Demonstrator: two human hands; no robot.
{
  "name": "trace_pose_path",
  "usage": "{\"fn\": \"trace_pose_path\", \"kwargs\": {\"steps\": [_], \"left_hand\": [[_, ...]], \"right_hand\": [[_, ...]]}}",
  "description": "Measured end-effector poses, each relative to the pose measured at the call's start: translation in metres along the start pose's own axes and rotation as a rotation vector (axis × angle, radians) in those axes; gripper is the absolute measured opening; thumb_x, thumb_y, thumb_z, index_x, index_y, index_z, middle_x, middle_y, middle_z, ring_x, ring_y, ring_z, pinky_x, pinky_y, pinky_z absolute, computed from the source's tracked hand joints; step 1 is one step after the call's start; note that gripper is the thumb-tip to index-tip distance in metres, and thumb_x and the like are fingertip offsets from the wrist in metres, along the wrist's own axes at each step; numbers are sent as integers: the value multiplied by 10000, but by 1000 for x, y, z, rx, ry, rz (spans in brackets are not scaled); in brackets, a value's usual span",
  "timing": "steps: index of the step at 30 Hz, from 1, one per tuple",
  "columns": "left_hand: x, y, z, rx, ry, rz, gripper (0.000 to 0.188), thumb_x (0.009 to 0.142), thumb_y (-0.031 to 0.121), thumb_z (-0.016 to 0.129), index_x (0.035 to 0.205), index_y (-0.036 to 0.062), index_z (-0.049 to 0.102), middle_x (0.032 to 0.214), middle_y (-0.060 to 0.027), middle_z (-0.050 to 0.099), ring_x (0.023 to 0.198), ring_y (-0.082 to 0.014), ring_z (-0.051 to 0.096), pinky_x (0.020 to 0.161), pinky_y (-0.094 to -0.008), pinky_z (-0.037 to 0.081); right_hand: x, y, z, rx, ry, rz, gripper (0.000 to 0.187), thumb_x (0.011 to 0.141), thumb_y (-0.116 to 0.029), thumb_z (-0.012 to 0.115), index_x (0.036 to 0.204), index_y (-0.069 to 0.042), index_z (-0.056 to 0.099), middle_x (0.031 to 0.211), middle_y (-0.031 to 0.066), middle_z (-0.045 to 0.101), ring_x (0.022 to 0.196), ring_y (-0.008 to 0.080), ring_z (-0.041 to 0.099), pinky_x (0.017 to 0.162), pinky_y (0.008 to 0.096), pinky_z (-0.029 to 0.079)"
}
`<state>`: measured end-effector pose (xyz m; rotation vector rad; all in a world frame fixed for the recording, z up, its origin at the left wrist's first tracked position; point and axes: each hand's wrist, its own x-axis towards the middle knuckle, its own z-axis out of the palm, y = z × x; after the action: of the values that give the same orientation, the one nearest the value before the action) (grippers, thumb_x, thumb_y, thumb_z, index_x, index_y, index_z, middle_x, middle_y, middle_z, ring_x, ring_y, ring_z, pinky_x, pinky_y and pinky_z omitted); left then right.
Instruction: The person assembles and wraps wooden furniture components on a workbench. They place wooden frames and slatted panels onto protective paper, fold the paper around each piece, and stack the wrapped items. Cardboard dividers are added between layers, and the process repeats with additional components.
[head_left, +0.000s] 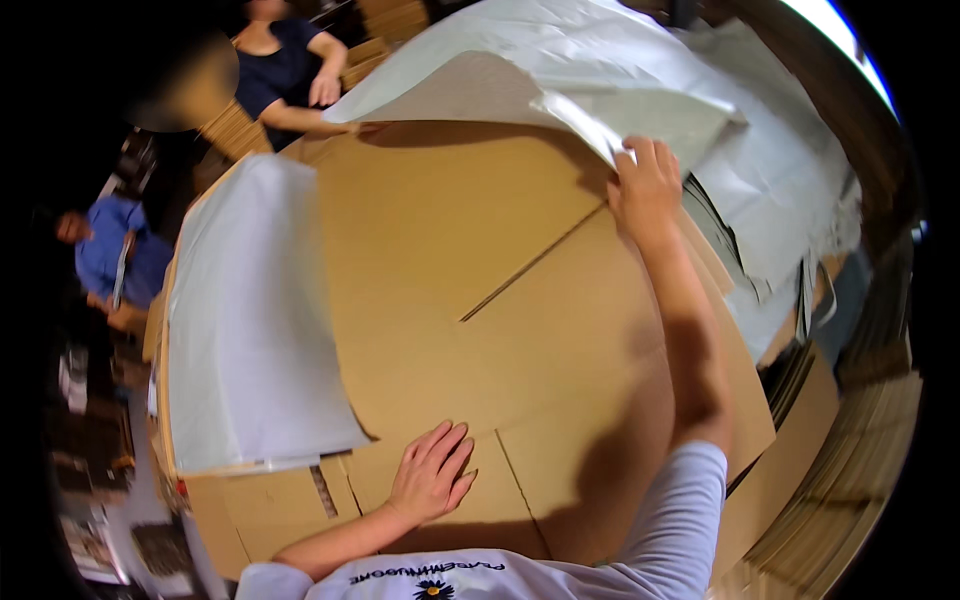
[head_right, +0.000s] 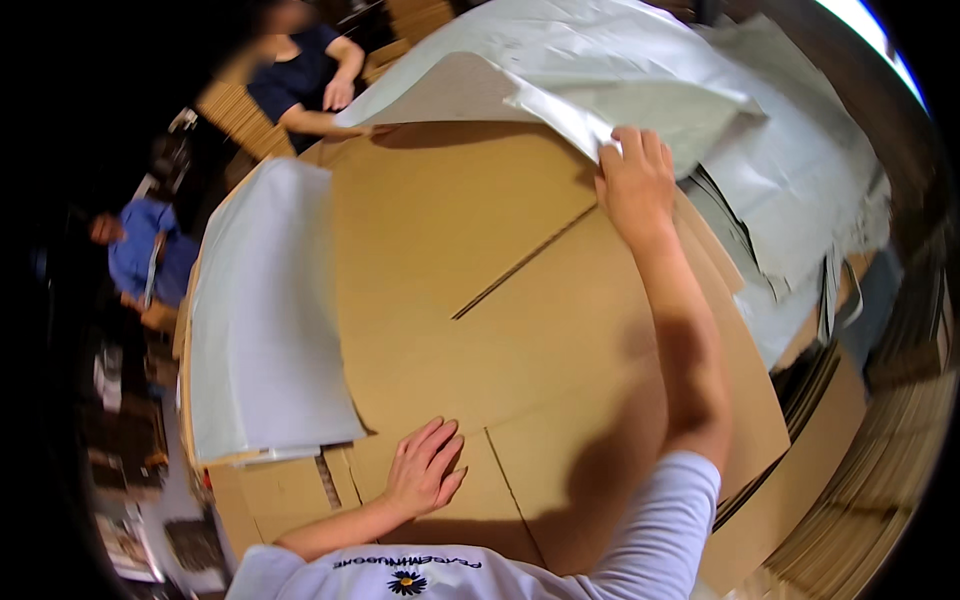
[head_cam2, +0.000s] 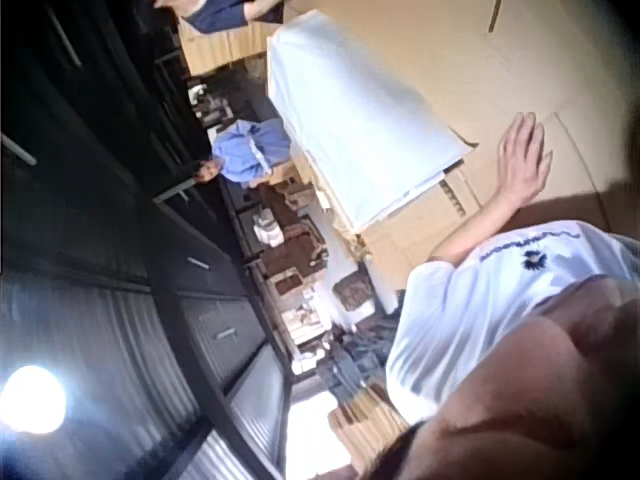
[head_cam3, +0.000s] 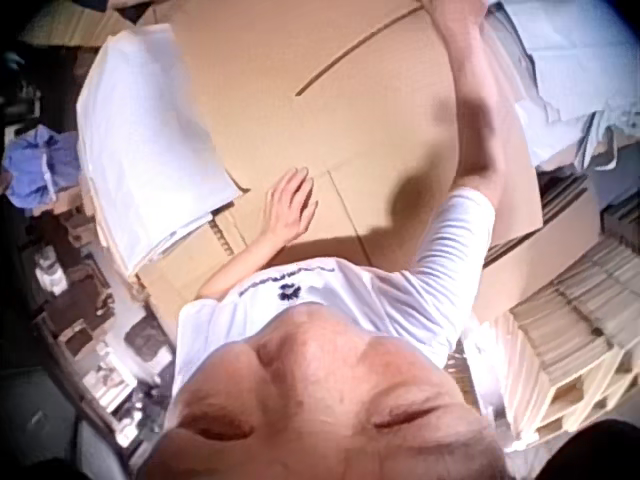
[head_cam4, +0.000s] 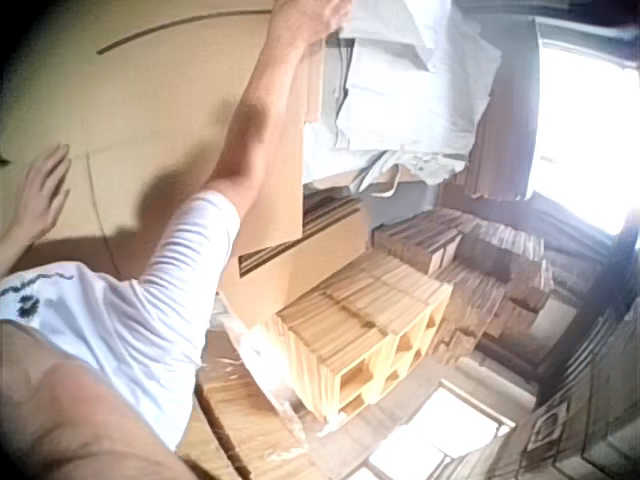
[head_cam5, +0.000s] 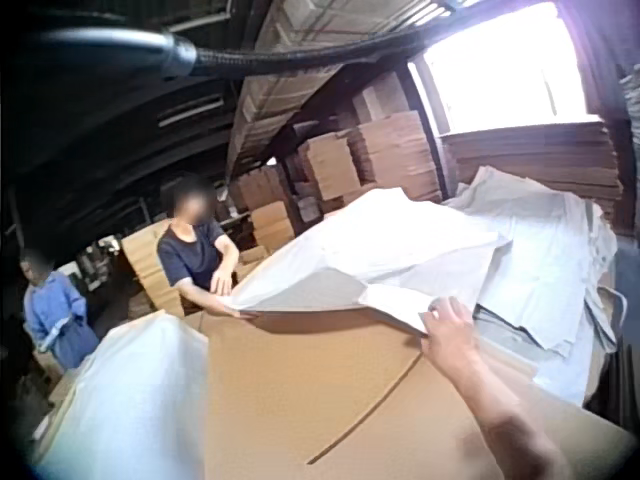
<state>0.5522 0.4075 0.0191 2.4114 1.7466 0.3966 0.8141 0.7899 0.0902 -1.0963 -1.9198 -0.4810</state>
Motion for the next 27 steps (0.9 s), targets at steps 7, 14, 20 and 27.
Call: {"fn": "trace_pose_path", "kwargs": {"steps": [7, 14, 20, 27], "left_hand": [[-8, -4, -3, -51, 97, 34, 461, 886, 263, 638, 1271, 22, 554, 1396, -144, 488, 1317, -333, 436, 1041, -462, 371], [-17, -16, 9, -116, 235, 99, 424, 891, 252, 638, 1233, 10, 572, 1352, -153, 519, 1297, -340, 455, 1051, -472, 373], [-92, -25, 3, -269, 448, 166, 301, 864, 160, 675, 1122, 15, 620, 1186, -136, 607, 1133, -321, 575, 939, -445, 484], [-363, -18, -70, -532, 458, -258, 135, 913, 127, 635, 1022, 67, 688, 958, -66, 680, 805, -222, 680, 672, -331, 556]], "right_hand": [[-61, -138, -64, 231, -693, -570, 223, 771, -179, 637, 960, -62, 613, 993, 115, 625, 1034, 301, 586, 936, 449, 459], [-123, -238, -55, 304, -706, -388, 139, 822, -119, 589, 943, -65, 547, 837, 122, 608, 725, 300, 654, 599, 408, 530], [-165, -299, -53, 363, -607, -368, 303, 874, -146, 550, 1161, -53, 583, 897, 158, 630, 832, 355, 643, 693, 462, 527], [-229, -390, -181, 563, -564, 211, 405, 943, -72, 561, 1323, 45, 481, 1170, 232, 586, 1015, 340, 587, 877, 411, 502]]}}
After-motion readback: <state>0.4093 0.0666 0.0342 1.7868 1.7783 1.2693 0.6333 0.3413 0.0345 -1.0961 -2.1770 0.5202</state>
